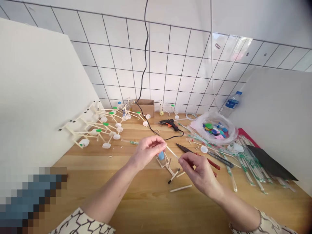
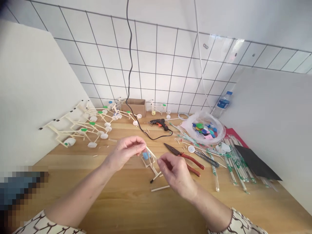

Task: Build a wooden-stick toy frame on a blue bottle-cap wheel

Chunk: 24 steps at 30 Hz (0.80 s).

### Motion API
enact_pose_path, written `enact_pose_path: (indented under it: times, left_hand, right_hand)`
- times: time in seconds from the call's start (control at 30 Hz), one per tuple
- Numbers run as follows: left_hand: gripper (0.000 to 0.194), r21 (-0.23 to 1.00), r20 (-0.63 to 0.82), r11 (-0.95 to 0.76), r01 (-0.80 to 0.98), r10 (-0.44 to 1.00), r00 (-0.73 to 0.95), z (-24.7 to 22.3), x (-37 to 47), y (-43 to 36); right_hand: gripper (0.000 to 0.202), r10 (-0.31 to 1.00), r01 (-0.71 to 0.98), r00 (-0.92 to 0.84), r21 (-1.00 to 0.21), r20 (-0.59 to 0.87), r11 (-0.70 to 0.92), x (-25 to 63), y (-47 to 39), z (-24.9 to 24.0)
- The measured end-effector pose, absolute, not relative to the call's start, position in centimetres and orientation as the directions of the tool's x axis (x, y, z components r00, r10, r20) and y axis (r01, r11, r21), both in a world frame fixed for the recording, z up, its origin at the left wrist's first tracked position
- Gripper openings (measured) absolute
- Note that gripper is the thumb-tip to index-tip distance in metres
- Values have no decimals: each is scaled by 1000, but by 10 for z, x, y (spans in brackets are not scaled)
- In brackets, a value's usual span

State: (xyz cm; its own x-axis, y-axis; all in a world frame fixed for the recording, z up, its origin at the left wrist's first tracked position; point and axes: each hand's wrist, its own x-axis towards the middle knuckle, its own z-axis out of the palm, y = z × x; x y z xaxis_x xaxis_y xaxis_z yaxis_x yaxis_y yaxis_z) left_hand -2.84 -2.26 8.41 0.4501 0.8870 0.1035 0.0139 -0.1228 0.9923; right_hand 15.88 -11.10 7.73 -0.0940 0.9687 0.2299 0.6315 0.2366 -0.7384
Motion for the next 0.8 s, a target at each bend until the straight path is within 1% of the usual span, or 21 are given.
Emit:
enact_pose_path:
  times: [0.07,0.17,0.27,0.4,0.53,0.63,0.8]
  left_hand:
    - [23,993,112,-112,-25,896,430,77,-28,-16]
    - [24,997,76,-57,-60,912,403,66,-27,-11]
    - [23,993,57,-13,-119,925,375,57,-26,-9]
    - [21,983,54,18,-180,921,386,51,-26,-4]
    - [17,970,44,54,-238,920,390,45,-27,2]
    - [17,967,34,70,-245,918,396,40,-27,5]
    - [19,969,34,74,-236,906,421,33,-24,8]
  right_hand:
    - [24,960,683,-88,-685,267,253,155,-109,81]
    - [25,944,745,-77,-610,322,269,150,-106,80]
    - [26,932,776,-88,-562,352,286,146,-103,75]
    - [25,888,800,-115,-487,446,349,142,-101,71]
    - [21,856,823,-110,-437,505,364,142,-102,67]
    - [19,836,837,-108,-405,538,369,143,-102,62]
    - [15,834,845,-130,-380,537,376,145,-101,56]
